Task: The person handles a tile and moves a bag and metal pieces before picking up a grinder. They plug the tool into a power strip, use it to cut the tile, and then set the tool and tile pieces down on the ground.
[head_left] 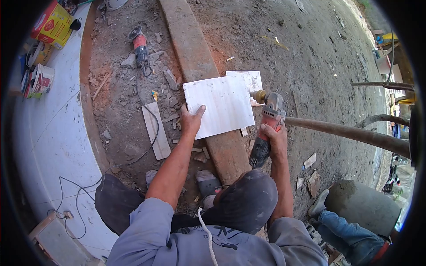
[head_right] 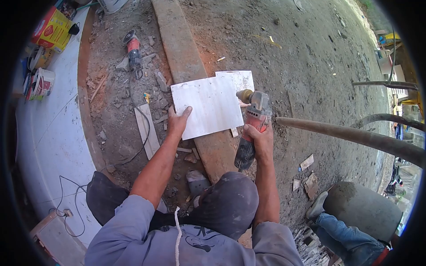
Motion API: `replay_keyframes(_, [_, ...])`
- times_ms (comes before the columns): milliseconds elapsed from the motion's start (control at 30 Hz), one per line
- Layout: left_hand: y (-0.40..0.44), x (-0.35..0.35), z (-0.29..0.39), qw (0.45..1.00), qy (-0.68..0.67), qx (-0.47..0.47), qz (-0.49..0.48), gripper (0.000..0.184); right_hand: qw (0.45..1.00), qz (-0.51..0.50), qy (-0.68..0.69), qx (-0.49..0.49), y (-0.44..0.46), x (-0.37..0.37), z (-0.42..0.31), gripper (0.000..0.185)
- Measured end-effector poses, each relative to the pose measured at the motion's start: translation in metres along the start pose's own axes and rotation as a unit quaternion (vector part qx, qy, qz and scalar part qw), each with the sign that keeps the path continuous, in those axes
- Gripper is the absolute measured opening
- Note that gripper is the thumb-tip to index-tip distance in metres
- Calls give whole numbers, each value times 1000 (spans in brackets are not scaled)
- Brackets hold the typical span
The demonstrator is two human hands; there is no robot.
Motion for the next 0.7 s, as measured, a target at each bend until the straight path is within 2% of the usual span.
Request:
replay_keyframes(100, [-10,14,10,998,-63,21,0,85,998,-1,-56,11,-2,-4,-2,58])
replay_keyframes(233, [-18,28,21,999,-29,40,6,89,993,3,-116,12,-3,-6,-10,59])
replay_keyframes(333, [-33,32,13,999,20,-38,15,90,982,-12,-186,9,-1,1,-19,58])
replay_keyframes(433, [-23,35,23,998,-25,58,23,94,978,-28,-207,-7,12,14,-21,57])
replay_keyframes(467, [-21,39,18,998,-23,57,17,94,974,-35,-226,-5,9,18,-19,57])
replay_keyframes(500, [-22,44,15,997,-10,67,34,95,974,-43,-212,65,6,18,-16,59])
replay_keyframes(533, [-24,46,15,996,0,78,52,95,973,-38,-215,70,3,16,-10,59])
replay_keyframes(600, [-29,47,20,996,1,74,48,96,957,-36,-287,37,9,12,-5,62])
replay_keyframes(633, [-29,46,23,996,6,71,49,96,967,-47,-249,15,9,17,-7,60])
replay_keyframes(700, [-30,48,26,996,37,55,54,96,964,-43,-264,4,11,20,-14,62])
Point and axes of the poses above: each hand's wrist, its own y-axis towards the middle knuckle, its own x-axis out of the palm, z = x × y, the point moved 4 cm from there along y, towards the middle knuckle, and after that the axes turned 1 degree about y, right-handed, at the moved point
